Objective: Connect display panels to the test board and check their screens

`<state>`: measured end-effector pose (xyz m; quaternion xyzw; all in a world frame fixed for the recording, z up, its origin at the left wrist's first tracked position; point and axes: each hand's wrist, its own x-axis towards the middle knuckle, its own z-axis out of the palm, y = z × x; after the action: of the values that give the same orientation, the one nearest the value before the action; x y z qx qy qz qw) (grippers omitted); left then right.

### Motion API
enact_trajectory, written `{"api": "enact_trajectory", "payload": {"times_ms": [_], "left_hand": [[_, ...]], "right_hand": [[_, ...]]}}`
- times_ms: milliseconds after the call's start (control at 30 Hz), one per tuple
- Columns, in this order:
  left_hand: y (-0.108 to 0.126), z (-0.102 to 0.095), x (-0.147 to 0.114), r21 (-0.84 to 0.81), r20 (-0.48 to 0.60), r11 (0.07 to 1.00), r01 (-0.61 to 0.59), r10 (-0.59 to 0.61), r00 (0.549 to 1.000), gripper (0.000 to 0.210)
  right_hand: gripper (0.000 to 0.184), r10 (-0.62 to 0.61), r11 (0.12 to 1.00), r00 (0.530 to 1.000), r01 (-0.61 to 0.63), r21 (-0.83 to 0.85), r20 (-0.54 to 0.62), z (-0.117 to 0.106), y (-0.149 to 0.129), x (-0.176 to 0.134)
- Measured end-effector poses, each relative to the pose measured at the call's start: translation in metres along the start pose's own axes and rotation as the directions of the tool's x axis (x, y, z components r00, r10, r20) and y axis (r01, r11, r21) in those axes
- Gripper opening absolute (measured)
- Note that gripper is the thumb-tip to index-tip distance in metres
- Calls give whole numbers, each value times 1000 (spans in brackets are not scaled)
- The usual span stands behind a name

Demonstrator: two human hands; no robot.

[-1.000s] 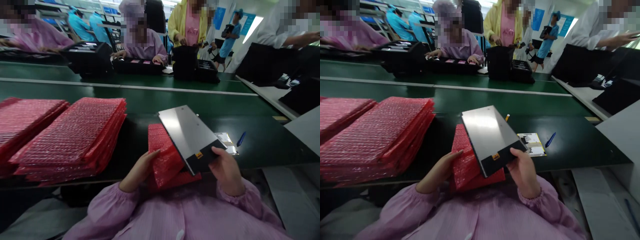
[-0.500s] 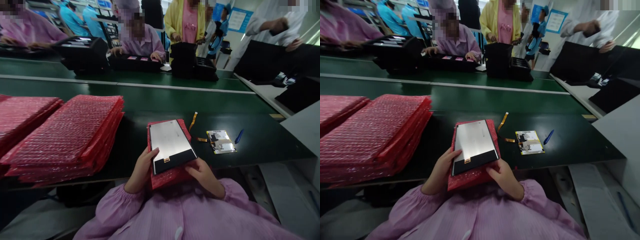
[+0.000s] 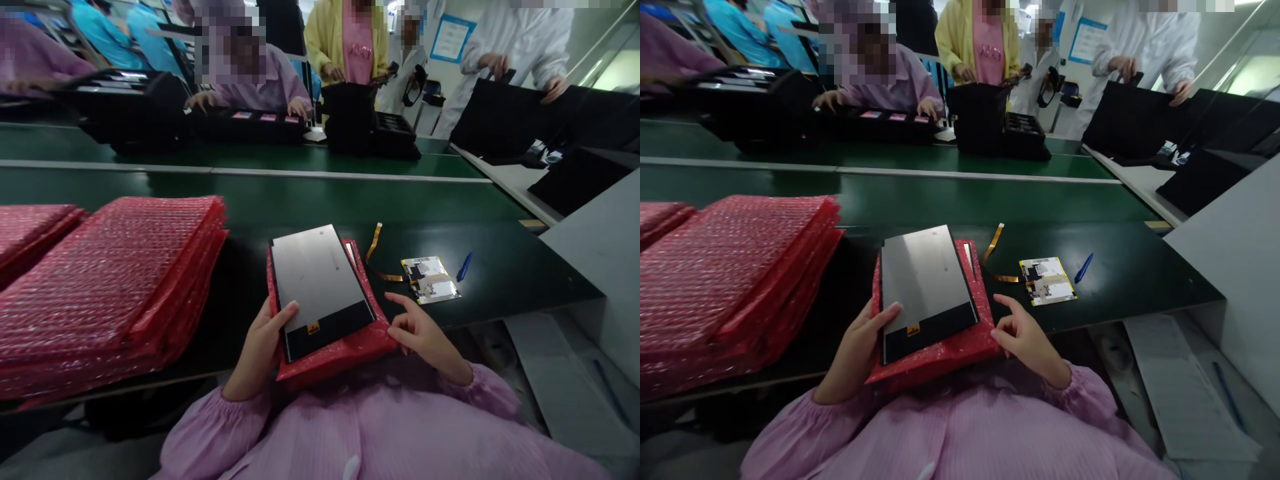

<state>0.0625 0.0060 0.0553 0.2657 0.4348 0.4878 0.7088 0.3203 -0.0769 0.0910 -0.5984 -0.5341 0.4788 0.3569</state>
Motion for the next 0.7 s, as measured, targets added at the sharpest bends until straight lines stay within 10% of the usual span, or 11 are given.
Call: {"api": "enact_trajectory", "payload": {"times_ms": [167, 467, 700], "left_hand": [[-13, -2, 6, 51, 78, 994, 93, -97, 992, 66], [-14, -10, 9, 275, 24, 961, 15, -22, 999, 47], [-11, -17, 10, 538, 8, 835, -112, 128, 992, 68]], "right_hand": [[42, -149, 974, 944, 89, -207, -294, 4, 13, 12], [67, -54, 961, 995, 75, 266, -88, 31, 16, 46], [87, -14, 847, 990, 87, 524, -141, 31, 11, 26]]}}
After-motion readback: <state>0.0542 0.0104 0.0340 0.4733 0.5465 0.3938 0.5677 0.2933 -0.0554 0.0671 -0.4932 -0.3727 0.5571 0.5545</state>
